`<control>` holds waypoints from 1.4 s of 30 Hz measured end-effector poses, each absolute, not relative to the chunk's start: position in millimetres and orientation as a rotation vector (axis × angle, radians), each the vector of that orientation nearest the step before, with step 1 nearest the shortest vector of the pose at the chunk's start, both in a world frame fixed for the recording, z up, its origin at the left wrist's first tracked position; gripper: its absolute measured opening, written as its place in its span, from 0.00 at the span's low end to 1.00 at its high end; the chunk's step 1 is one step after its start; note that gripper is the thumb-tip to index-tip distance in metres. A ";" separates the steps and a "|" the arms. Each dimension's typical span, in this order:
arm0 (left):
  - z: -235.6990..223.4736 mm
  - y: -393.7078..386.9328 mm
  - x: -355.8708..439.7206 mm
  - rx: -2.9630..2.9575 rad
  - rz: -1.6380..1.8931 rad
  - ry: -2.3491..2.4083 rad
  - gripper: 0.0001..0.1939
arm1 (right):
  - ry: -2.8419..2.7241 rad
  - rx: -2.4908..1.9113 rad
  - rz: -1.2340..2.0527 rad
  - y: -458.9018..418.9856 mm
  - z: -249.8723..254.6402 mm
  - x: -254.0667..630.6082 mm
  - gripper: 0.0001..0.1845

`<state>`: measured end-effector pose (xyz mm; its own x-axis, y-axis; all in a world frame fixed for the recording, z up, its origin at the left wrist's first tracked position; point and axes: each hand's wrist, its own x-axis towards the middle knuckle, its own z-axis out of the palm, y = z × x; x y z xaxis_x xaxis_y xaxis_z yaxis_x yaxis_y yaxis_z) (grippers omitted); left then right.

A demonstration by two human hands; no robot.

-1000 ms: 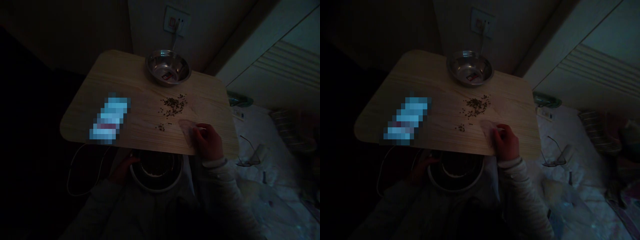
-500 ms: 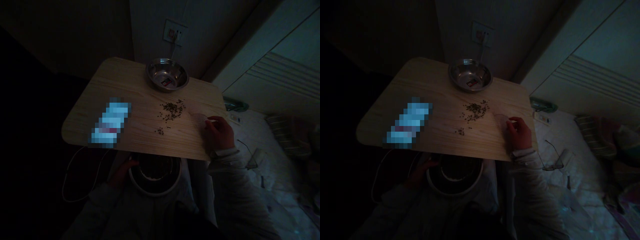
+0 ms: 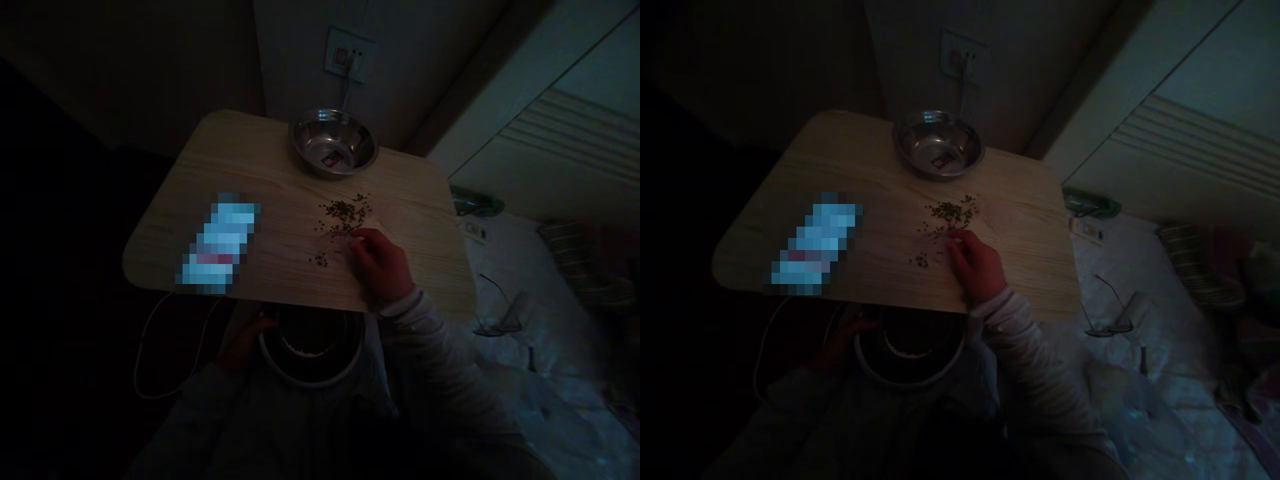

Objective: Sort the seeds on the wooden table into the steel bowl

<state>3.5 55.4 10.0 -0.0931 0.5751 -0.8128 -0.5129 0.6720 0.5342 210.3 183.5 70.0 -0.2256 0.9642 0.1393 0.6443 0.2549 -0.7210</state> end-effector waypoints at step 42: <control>1.1 52.1 -2.3 -0.092 0.882 1.372 0.08 | -2.160 -1.256 0.666 150.0 68.5 224.5 0.12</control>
<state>-2.3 52.1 1.1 -0.0593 0.4887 -0.8704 -0.5895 0.6865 0.4256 224.5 150.0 68.5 -0.4131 0.8862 0.2099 0.6143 0.4413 -0.6541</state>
